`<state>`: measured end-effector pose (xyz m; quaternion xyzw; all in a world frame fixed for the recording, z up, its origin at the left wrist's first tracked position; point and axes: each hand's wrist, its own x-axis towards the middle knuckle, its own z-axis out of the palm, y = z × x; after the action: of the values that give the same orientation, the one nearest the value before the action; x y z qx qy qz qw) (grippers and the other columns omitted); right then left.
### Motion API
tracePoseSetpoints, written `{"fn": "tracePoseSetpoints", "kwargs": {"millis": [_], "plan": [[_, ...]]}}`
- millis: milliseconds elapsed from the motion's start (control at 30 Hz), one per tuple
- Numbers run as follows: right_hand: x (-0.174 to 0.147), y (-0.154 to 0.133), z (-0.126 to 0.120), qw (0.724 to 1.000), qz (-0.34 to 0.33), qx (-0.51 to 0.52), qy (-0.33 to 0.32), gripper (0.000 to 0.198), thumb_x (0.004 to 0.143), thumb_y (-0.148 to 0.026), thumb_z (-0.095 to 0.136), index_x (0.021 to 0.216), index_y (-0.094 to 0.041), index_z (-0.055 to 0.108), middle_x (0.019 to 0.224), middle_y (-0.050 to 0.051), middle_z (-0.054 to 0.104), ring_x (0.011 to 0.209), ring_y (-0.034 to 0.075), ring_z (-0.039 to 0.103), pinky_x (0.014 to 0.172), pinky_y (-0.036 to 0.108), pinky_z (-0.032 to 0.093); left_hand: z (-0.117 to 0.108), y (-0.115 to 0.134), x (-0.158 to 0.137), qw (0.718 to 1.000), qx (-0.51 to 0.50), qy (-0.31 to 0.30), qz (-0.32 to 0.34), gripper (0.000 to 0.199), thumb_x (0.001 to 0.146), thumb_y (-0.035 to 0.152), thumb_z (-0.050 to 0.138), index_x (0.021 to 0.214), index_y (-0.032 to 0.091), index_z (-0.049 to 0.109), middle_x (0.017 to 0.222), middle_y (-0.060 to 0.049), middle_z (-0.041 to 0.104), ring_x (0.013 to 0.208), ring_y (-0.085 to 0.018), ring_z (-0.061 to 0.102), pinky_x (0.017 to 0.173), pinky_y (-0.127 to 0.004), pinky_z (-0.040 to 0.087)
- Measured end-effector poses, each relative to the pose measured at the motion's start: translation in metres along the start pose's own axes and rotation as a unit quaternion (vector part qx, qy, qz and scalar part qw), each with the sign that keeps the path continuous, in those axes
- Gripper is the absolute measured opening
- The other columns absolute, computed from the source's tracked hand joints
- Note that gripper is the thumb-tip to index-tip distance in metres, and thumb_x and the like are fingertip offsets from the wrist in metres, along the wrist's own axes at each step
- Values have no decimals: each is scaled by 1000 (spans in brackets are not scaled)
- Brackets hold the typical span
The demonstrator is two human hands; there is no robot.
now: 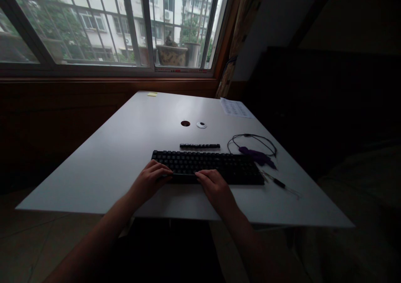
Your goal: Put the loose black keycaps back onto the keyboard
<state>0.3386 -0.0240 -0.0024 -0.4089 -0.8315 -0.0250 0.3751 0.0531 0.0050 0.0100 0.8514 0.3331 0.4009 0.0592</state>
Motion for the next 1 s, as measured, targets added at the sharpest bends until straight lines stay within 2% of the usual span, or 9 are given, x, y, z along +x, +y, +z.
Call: {"fn": "tracePoseSetpoints", "kwargs": {"millis": [200,567,733,1000], "plan": [[-1,2,2,1000,2,-6,-13,33,98,-13,58,128,-24,66,111,9,70,103,23,62,91,41,58,0,1,0,1000,3,-4,-5,9,94,24,69,102,23,72,96,-4,73,92,-21,60,81,-37,55],[2,-1,0,999,-11,-33,-5,26,96,-12,62,120,-20,69,108,9,70,99,22,62,89,37,57,1,4,0,1000,23,-10,18,6,97,24,65,100,21,69,96,-4,72,90,-20,59,79,-35,55],[1,-1,0,999,-21,-46,-15,26,95,-10,62,119,-18,69,109,9,70,99,22,62,90,36,57,1,6,-2,999,28,-31,26,6,99,23,62,100,20,67,99,-6,71,90,-19,59,79,-35,55],[1,1,0,997,-18,-71,-31,30,94,-8,62,121,-19,69,113,9,71,102,23,63,92,39,56,2,6,-2,999,35,-20,33,5,98,21,62,101,19,66,97,-6,70,89,-19,59,78,-34,55]]}}
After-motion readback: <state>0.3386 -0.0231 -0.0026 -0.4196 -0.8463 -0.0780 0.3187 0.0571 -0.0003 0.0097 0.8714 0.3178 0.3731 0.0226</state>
